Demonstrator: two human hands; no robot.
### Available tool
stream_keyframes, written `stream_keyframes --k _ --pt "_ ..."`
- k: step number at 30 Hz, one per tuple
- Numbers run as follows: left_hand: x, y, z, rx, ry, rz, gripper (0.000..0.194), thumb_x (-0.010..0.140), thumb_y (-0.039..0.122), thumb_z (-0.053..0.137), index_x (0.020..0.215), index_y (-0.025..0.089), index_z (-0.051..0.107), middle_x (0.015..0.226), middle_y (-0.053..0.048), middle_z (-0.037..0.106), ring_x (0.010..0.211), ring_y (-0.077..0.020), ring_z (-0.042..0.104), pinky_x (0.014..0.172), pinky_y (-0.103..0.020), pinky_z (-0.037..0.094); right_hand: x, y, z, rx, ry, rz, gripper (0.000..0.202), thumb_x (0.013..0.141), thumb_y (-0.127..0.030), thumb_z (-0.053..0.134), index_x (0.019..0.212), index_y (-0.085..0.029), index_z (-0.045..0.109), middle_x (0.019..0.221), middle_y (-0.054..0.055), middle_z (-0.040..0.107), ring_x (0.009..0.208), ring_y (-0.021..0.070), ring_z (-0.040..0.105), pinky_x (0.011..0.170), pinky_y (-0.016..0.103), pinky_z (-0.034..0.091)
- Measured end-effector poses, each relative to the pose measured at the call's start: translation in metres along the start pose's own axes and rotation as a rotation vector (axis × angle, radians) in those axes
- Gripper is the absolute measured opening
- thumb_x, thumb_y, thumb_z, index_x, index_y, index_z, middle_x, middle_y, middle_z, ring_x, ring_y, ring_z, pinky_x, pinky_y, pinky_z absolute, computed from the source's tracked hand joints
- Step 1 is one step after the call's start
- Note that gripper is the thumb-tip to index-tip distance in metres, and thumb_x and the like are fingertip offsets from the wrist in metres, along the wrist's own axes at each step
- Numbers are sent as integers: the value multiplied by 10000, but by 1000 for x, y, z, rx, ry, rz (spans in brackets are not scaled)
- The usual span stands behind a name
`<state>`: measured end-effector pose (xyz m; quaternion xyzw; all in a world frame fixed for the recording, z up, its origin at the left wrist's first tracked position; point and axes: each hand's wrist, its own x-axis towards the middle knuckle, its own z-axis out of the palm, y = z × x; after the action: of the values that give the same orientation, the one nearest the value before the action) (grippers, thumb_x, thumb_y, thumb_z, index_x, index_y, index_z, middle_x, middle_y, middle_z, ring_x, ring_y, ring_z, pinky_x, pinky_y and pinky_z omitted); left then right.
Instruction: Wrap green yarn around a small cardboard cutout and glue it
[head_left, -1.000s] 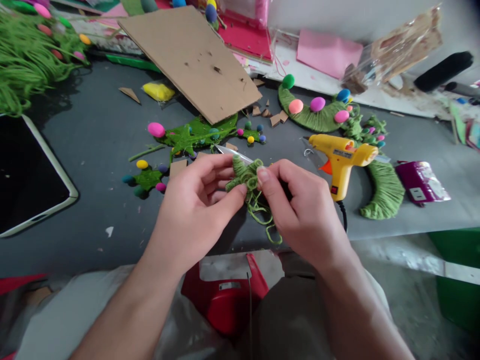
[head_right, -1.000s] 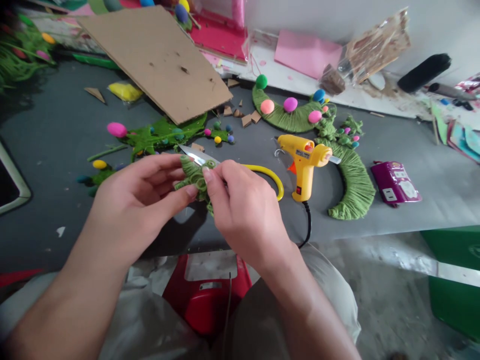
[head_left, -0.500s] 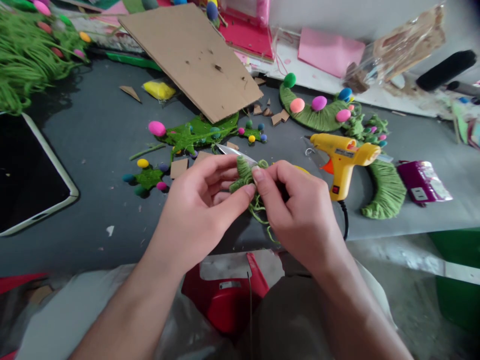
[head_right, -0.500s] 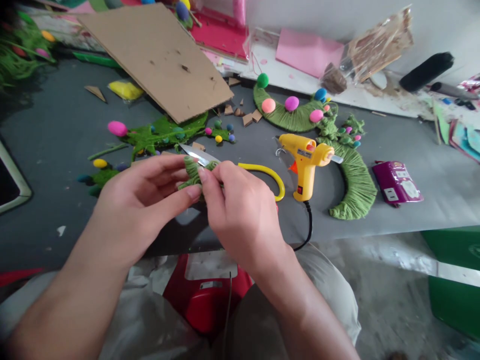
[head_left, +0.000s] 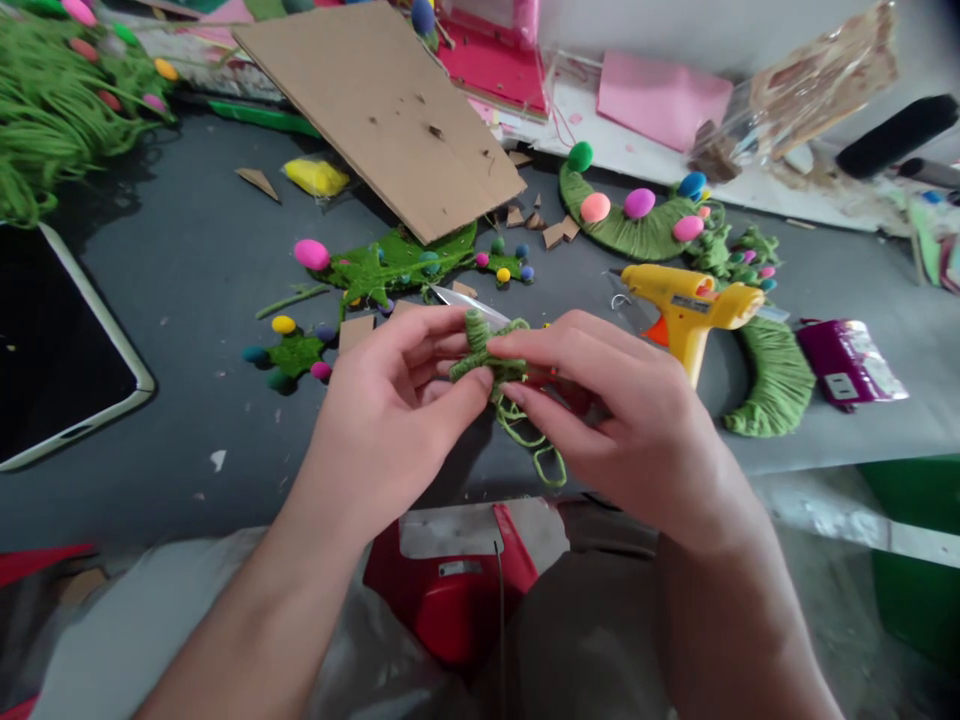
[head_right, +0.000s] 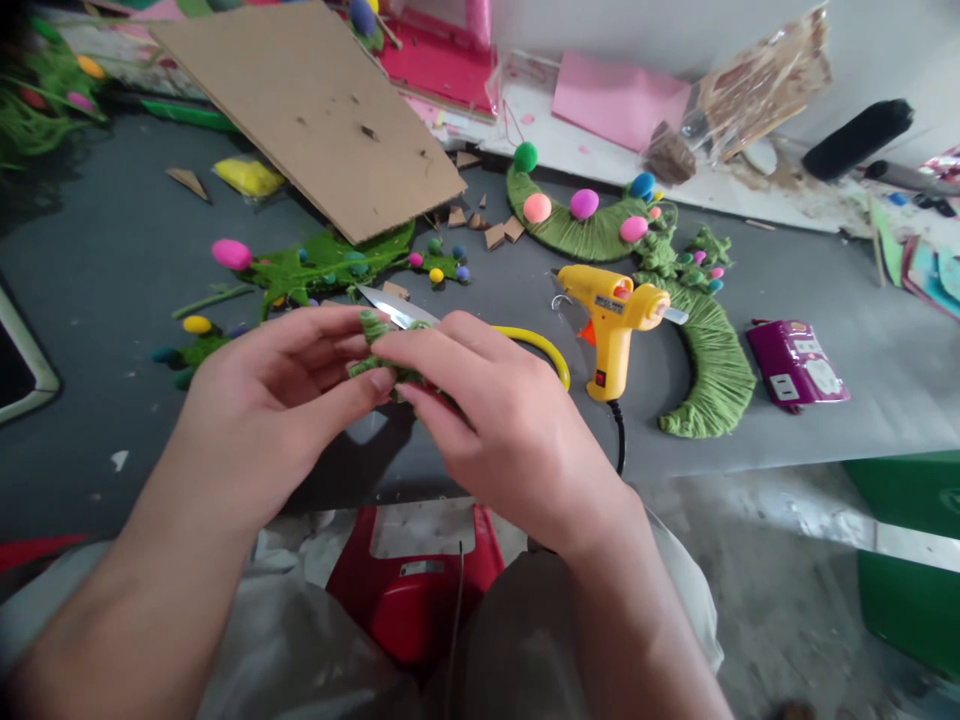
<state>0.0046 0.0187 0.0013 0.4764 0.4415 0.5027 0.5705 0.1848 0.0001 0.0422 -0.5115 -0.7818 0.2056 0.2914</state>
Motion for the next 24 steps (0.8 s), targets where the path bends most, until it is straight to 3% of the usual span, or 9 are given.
stream_keyframes --k 8,18,24 --pt "0 1 -1 28 5 -45 345 755 165 857 1056 309 771 1083 -6 765 1017 -237 736 736 -293 643 3 1 4 -33 38 -7 206 975 -146 578 1028 -270 733 1013 38 665 860 154 627 757 288 536" --pt "1 2 -1 -21 -5 -31 366 748 116 855 1047 313 780 1064 10 769 990 -208 741 733 -268 639 3 -2 10 -4 116 25 150 963 -139 588 966 -223 712 957 34 673 794 143 606 681 283 497" --pt "0 3 0 -73 -24 -44 311 796 122 825 1055 287 771 1060 0 771 994 -191 740 863 -302 648 4 -2 8 2 103 78 92 941 -153 617 925 -215 683 895 16 666 738 136 579 643 293 462"
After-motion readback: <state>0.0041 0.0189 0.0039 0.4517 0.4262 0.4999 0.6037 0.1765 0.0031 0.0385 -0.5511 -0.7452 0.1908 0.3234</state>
